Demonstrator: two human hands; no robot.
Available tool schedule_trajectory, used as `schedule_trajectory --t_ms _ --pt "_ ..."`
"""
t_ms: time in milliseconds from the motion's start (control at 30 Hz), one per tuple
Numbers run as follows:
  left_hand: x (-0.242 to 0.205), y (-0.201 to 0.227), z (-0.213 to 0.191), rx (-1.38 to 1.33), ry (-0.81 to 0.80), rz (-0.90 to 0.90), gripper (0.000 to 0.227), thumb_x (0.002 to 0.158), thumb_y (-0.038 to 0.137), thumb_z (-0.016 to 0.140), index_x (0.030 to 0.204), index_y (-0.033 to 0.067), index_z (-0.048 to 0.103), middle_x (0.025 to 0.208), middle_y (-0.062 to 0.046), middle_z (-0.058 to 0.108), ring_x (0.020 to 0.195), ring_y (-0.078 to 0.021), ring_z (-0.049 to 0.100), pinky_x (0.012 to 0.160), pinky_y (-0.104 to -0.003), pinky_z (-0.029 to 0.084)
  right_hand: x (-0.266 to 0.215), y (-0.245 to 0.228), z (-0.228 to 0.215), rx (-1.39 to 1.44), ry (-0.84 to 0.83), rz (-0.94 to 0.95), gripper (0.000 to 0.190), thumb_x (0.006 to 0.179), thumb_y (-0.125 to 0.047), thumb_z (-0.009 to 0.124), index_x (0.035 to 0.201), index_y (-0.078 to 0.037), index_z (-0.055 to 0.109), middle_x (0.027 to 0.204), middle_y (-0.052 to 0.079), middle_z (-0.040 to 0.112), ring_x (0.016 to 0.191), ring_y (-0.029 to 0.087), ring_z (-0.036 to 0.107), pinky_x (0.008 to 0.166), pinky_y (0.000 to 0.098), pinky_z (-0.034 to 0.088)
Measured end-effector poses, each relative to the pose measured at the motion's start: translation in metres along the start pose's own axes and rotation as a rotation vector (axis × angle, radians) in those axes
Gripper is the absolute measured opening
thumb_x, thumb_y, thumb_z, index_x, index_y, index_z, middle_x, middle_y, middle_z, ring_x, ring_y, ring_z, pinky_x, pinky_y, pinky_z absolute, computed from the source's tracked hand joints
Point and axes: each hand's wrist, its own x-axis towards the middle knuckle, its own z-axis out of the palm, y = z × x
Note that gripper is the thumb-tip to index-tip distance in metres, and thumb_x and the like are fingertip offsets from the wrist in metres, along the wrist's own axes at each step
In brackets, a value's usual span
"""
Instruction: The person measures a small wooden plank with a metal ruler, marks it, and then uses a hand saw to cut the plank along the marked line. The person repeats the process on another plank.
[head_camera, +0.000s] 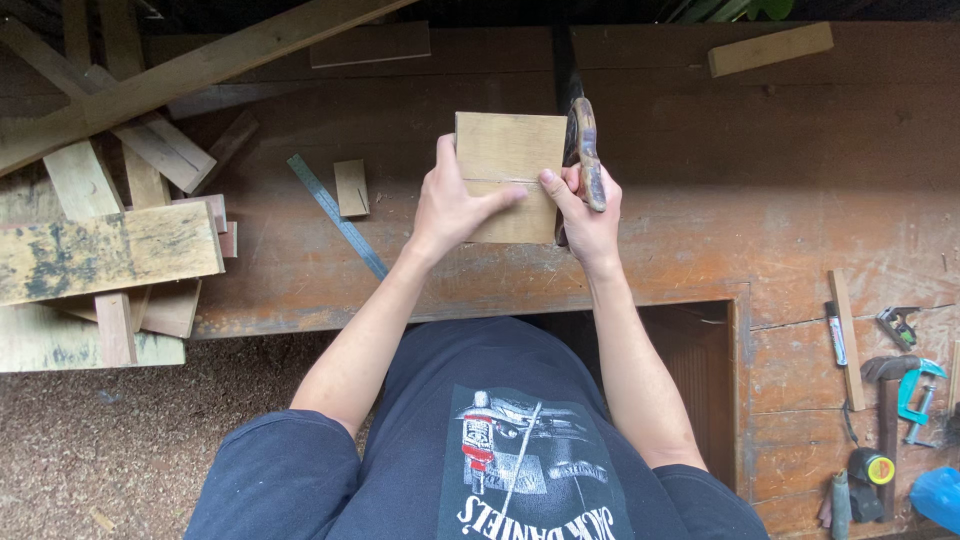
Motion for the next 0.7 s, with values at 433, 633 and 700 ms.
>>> schedule_trajectory --t_ms 433,633,700 --pt "-0.006 0.012 0.006 -0.303 0.121 -0.162 0.043 0.112 0.044 0.040 0.098 0.0062 0.054 0.067 -0.002 0.059 0.060 -0.0055 0.052 0.053 -0.028 0.044 0.001 0.002 0.017 -0.241 0.161 -0.041 0.039 0.093 -0.030 0.084 0.077 -0.016 0.050 0.069 -0.007 0.055 0.061 0.004 0.049 0.057 0.0215 0.045" --pt "-0.008 -0.003 0.013 -0.348 0.164 -0.164 0.043 0.112 0.044 0.043 0.095 0.0062 0.056 0.074 -0.002 0.062 0.067 -0.0046 0.054 0.058 -0.026 0.047 -0.004 0.012 0.004 -0.175 0.110 -0.023 0.036 0.093 -0.024 0.083 0.081 -0.015 0.051 0.071 -0.009 0.052 0.063 0.002 0.046 0.057 0.0204 0.039" --pt "-0.009 -0.009 0.013 -0.349 0.156 -0.183 0.042 0.113 0.042 0.045 0.095 0.0057 0.057 0.075 -0.004 0.061 0.068 -0.0050 0.052 0.059 -0.026 0.046 -0.008 0.016 0.002 -0.249 0.029 -0.034 0.039 0.085 -0.022 0.088 0.082 -0.015 0.050 0.073 -0.009 0.051 0.063 0.002 0.044 0.056 0.0208 0.040"
